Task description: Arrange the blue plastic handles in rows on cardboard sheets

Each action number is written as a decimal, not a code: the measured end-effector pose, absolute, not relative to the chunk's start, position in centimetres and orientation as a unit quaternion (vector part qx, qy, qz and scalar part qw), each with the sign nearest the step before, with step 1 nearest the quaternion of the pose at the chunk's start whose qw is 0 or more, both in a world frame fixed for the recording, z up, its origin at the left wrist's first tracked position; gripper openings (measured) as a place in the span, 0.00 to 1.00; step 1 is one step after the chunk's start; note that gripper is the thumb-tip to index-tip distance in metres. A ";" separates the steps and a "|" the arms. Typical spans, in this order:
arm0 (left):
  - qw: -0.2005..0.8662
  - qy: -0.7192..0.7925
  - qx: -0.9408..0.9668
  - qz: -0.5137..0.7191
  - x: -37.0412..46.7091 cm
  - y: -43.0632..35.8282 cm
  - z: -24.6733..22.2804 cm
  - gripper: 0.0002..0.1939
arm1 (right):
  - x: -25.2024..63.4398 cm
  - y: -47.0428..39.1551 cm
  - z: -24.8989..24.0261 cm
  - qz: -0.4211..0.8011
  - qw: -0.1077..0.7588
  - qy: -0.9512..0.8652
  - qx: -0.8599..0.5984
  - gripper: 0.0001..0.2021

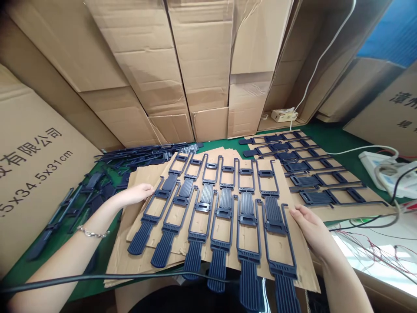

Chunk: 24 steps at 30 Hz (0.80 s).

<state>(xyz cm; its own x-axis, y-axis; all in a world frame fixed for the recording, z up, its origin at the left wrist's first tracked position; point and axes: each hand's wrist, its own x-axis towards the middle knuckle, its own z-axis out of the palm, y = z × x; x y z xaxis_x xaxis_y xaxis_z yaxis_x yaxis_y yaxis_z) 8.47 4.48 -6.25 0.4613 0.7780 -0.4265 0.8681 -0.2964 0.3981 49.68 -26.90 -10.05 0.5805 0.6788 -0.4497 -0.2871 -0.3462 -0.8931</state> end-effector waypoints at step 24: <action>0.482 0.491 0.720 -0.089 15.5 6.0 -4.3 0.27 | 48.2 -30.9 -11.4 0.409 0.647 0.014 -0.643 0.14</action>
